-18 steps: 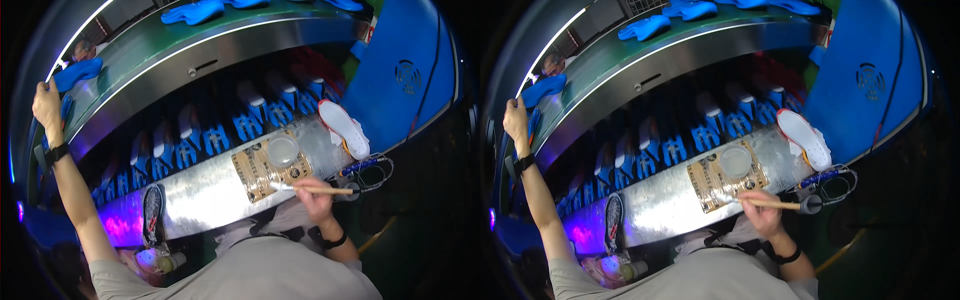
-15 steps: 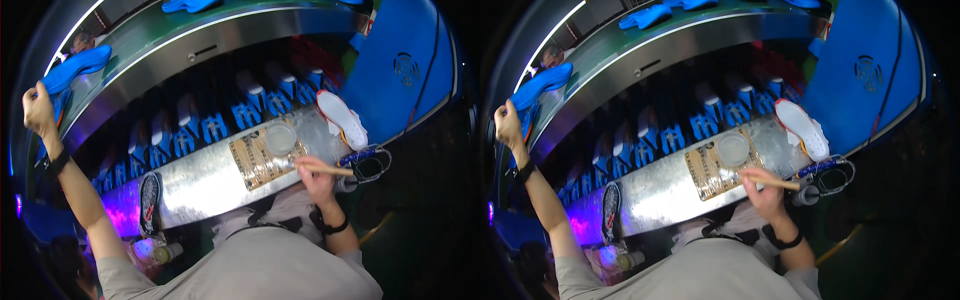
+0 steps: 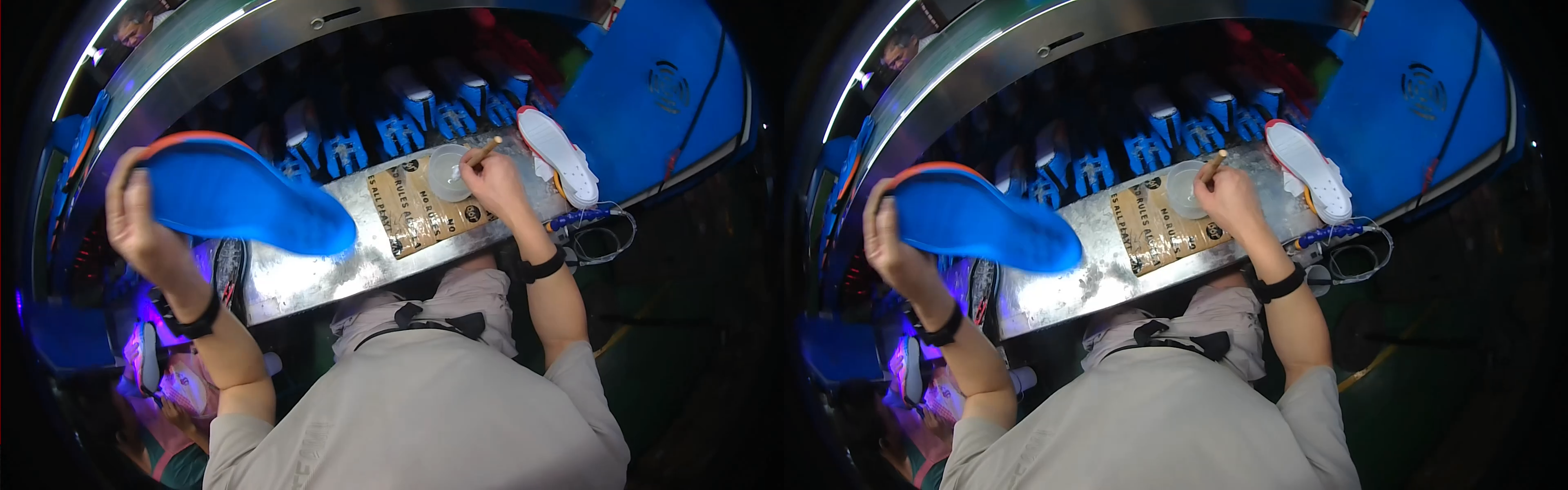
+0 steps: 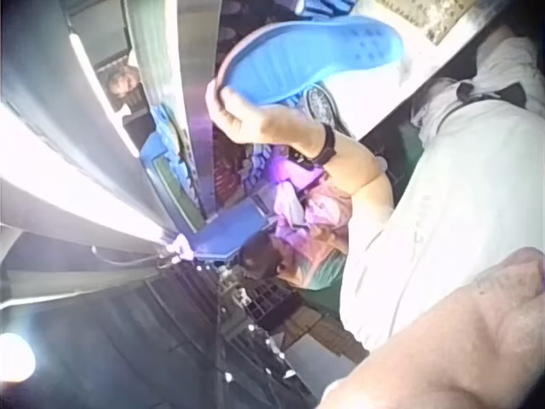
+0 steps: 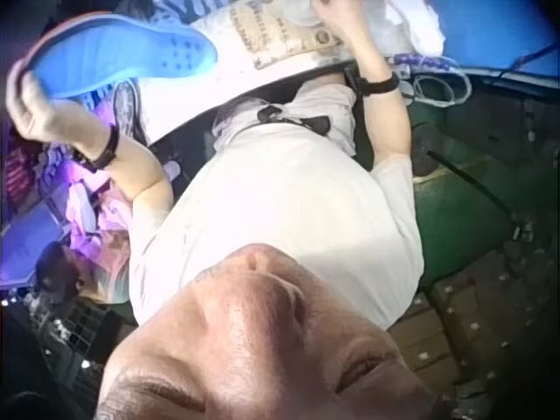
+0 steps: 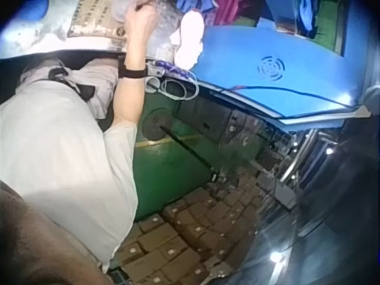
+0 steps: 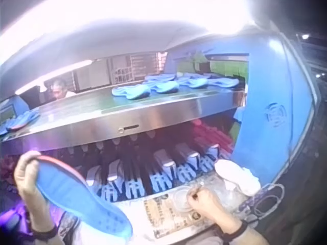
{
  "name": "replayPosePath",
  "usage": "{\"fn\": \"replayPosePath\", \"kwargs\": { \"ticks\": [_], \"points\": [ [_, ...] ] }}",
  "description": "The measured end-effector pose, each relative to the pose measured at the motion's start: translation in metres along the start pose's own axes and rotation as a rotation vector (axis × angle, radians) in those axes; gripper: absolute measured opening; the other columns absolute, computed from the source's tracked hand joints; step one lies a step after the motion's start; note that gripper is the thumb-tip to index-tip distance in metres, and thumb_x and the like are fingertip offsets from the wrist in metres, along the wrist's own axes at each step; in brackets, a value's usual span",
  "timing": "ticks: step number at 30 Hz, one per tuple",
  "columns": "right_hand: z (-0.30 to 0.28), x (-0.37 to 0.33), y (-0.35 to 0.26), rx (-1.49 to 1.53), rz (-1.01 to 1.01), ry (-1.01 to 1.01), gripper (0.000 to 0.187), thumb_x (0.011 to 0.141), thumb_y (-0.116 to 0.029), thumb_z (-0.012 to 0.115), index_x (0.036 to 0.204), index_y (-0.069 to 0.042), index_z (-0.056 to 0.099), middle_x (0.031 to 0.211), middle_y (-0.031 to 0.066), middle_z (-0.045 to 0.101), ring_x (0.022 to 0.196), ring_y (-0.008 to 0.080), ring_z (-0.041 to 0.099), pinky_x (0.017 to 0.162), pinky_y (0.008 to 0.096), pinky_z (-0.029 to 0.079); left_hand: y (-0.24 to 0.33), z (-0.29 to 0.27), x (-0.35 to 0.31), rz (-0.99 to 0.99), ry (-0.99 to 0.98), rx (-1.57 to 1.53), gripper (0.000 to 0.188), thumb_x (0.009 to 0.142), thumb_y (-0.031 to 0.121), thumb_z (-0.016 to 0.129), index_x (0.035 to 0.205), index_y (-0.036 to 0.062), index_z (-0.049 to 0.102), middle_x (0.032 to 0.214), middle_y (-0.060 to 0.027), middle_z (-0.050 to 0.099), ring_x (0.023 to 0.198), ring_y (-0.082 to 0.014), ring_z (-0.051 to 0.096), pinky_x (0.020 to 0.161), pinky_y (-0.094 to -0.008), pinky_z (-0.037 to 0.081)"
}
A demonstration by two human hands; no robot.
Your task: Apply glue to blue shoe soles using a brush and place them onto a moving conveyor belt.
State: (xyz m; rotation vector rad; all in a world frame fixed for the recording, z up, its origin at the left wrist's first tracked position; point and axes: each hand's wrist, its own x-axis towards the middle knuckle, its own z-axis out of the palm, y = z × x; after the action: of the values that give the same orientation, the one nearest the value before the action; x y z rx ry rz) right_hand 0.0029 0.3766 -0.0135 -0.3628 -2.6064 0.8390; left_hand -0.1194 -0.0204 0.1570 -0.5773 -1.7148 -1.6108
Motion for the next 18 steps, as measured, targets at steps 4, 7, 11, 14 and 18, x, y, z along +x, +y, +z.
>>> {"fn": "replayPosePath", "kwargs": {
  "ticks": [4, 7, 11, 14, 18],
  "points": [
    [-0.026, -0.012, -0.039, 0.21, -0.013, 0.119, 0.019, 0.088, -0.018, 0.065, 0.09, -0.001, 0.07, 0.073, 0.0154, 0.068, 0.064, 0.0266, 0.066, 0.061, 0.0347, 0.05, -0.019, 0.002, -0.068, -0.541, -0.38, -0.2, 0.026, 0.087, 0.016, 0.063, 0.105, -0.002, 0.071, 0.089, -0.0017, 0.066, 0.078, -0.006, 0.058, 0.073, -0.0196, 0.042],
    [-0.02, -0.021, -0.041, 0.344, -0.092, 0.256, 0.013, 0.089, -0.012, 0.066, 0.093, -0.001, 0.07, 0.075, 0.0069, 0.067, 0.065, 0.0142, 0.061, 0.06, 0.0288, 0.047, -0.043, 0.002, -0.136, -0.966, -0.433, -0.538, 0.052, 0.091, 0.031, 0.061, 0.126, -0.0066, 0.059, 0.098, -0.0124, 0.07, 0.086, -0.0172, 0.068, 0.081, -0.0293, 0.054],
    [-0.012, -0.026, -0.022, 0.291, 0.12, 0.022, 0.01, 0.092, -0.008, 0.066, 0.098, -0.001, 0.07, 0.083, 0.0027, 0.066, 0.075, 0.0074, 0.057, 0.066, 0.0237, 0.045, -0.028, 0.001, -0.204, -1.265, -0.551, -1.234, 0.086, 0.091, 0.049, 0.061, 0.151, -0.0025, 0.029, 0.145, -0.0254, 0.045, 0.133, -0.0373, 0.049, 0.112, -0.0506, 0.04],
    [-0.011, -0.037, -0.041, 0.308, 0.034, 0.133, 0.011, 0.093, -0.007, 0.063, 0.1, -0.001, 0.07, 0.09, 0.004, 0.067, 0.081, 0.0074, 0.057, 0.071, 0.0227, 0.045, -0.019, -0.009, -0.223, -1.38, -0.756, -1.078, 0.086, 0.088, 0.037, 0.067, 0.152, -0.0024, 0.025, 0.141, -0.0253, 0.049, 0.123, -0.0384, 0.057, 0.106, -0.0515, 0.046],
    [-0.01, -0.062, -0.069, 0.687, 0.024, 0.067, 0.013, 0.091, -0.005, 0.063, 0.1, 0.0, 0.07, 0.09, 0.0044, 0.069, 0.081, 0.0112, 0.06, 0.074, 0.0253, 0.047, -0.032, -0.021, -0.239, -1.384, -0.666, -1.054, 0.082, 0.091, 0.022, 0.066, 0.154, -0.0014, 0.02, 0.142, -0.021, 0.05, 0.123, -0.0295, 0.058, 0.108, -0.0431, 0.045]
  ]
}}
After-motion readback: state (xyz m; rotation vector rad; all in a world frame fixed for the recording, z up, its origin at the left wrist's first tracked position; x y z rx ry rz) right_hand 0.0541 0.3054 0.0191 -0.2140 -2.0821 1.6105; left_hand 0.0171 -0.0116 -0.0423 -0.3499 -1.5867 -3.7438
